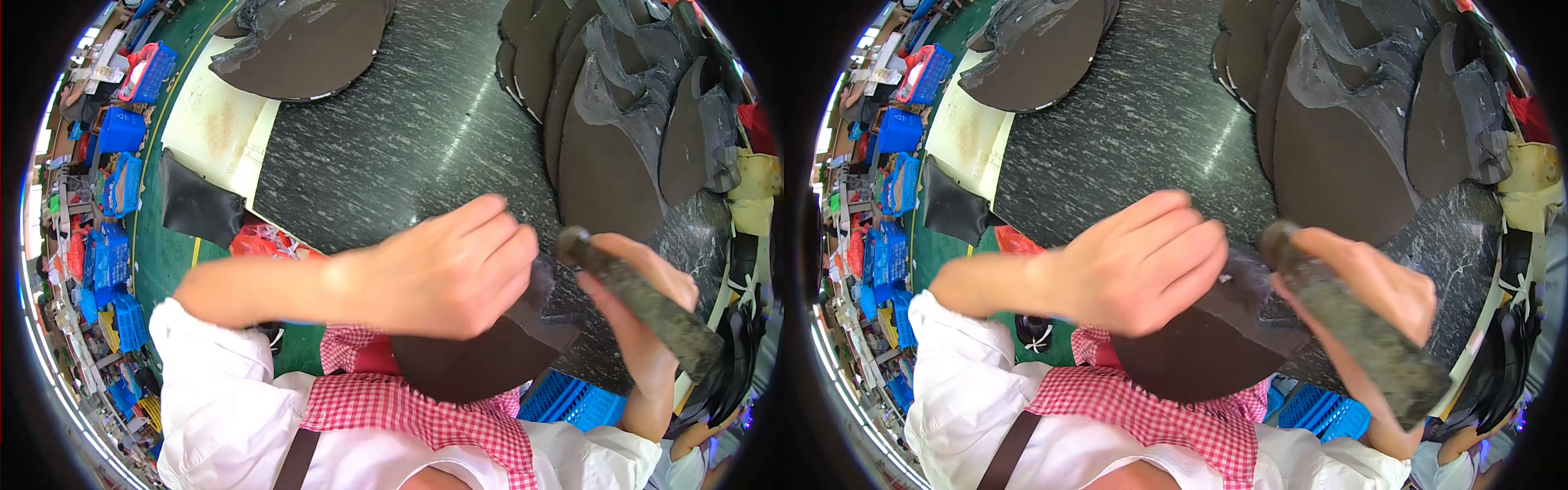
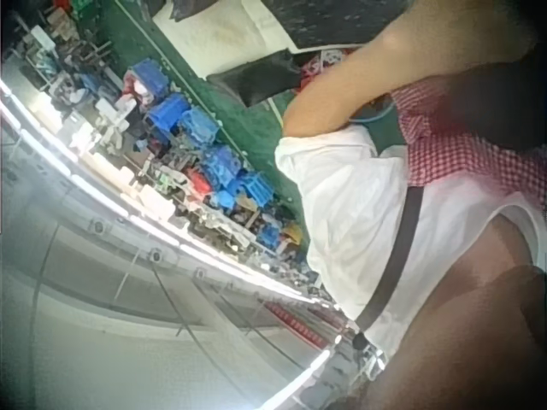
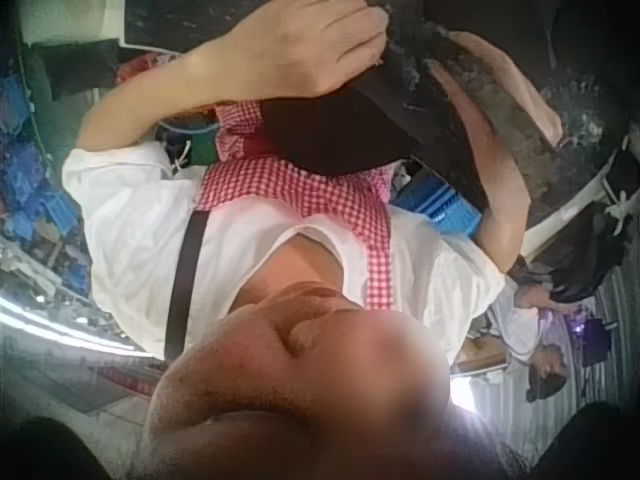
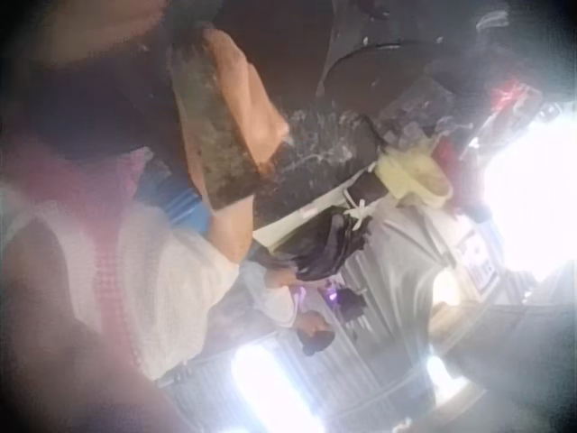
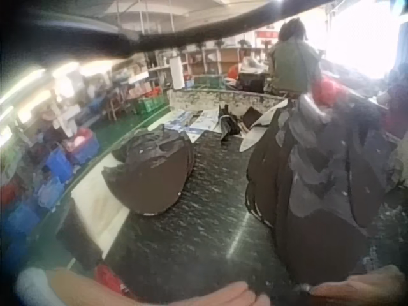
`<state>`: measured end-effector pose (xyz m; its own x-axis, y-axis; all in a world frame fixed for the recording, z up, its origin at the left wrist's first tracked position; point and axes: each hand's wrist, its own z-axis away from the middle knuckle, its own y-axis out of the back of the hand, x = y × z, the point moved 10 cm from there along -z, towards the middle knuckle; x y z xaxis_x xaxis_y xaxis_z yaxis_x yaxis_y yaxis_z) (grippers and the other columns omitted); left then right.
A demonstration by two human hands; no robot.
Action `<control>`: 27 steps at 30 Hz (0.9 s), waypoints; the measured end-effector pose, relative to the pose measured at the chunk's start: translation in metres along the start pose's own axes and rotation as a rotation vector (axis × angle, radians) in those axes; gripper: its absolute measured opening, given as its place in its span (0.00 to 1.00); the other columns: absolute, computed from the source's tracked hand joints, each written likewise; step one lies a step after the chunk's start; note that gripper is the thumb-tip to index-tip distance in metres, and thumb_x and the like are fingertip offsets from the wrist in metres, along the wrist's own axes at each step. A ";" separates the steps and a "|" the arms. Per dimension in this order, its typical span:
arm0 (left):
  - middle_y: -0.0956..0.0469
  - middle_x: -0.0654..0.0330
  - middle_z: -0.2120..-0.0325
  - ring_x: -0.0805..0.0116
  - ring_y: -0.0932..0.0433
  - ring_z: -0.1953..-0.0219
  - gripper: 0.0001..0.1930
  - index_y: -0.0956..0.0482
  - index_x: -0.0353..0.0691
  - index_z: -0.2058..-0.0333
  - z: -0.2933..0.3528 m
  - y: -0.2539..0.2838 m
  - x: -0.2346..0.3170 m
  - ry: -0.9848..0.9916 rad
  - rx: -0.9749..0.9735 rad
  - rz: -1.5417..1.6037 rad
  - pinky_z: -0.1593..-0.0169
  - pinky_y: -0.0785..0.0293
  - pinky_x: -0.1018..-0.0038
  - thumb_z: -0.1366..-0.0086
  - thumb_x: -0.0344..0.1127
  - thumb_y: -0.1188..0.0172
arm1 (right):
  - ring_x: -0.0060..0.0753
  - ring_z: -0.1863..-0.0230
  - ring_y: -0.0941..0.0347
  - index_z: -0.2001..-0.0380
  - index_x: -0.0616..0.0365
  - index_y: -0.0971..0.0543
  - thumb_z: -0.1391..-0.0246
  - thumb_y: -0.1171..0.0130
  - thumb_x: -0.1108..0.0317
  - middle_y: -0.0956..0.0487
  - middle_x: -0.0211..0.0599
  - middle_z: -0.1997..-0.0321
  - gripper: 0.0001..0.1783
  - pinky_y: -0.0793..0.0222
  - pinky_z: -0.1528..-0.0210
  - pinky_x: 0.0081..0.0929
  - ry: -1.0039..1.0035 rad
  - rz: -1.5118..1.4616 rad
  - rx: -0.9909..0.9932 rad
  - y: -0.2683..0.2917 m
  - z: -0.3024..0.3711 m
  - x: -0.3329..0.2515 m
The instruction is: The person takes shoe upper pieces from a stack, folds the lining along the edges by hand, and flattens the folds using a small hammer.
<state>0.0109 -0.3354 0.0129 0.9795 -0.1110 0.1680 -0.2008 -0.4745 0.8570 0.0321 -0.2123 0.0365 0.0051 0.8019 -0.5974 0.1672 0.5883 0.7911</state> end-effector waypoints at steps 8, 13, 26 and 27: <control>0.24 0.60 0.64 0.60 0.24 0.61 0.14 0.18 0.41 0.62 0.011 -0.020 -0.064 0.265 0.029 0.504 0.55 0.30 0.65 0.49 0.29 0.29 | 0.38 0.67 0.17 0.61 0.59 0.18 0.55 0.29 0.74 0.17 0.42 0.67 0.15 0.25 0.64 0.28 -0.006 0.008 -0.149 -0.017 0.001 0.010; 0.22 0.57 0.63 0.59 0.23 0.62 0.12 0.19 0.36 0.63 0.007 -0.013 -0.048 0.128 0.069 0.413 0.56 0.28 0.63 0.48 0.28 0.32 | 0.39 0.68 0.17 0.62 0.60 0.18 0.56 0.29 0.75 0.16 0.42 0.67 0.15 0.24 0.64 0.27 0.047 -0.061 -0.120 -0.014 -0.017 0.007; 0.22 0.56 0.65 0.62 0.24 0.66 0.14 0.18 0.33 0.68 0.006 -0.016 -0.012 0.047 -0.106 0.028 0.53 0.26 0.62 0.56 0.31 0.33 | 0.40 0.69 0.17 0.62 0.59 0.19 0.53 0.30 0.72 0.16 0.40 0.68 0.14 0.24 0.67 0.28 0.071 -0.035 -0.336 -0.036 -0.024 0.002; 0.22 0.58 0.65 0.63 0.24 0.66 0.15 0.18 0.34 0.65 0.009 -0.007 -0.025 0.153 -0.039 0.017 0.52 0.28 0.61 0.54 0.31 0.31 | 0.40 0.69 0.17 0.62 0.59 0.19 0.53 0.30 0.72 0.16 0.40 0.68 0.14 0.24 0.67 0.28 0.072 -0.032 -0.330 -0.036 -0.022 0.002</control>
<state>-0.0125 -0.3371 -0.0014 0.9674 0.0170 0.2526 -0.2198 -0.4392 0.8711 0.0040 -0.2292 0.0094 -0.0671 0.7809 -0.6211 -0.1619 0.6057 0.7791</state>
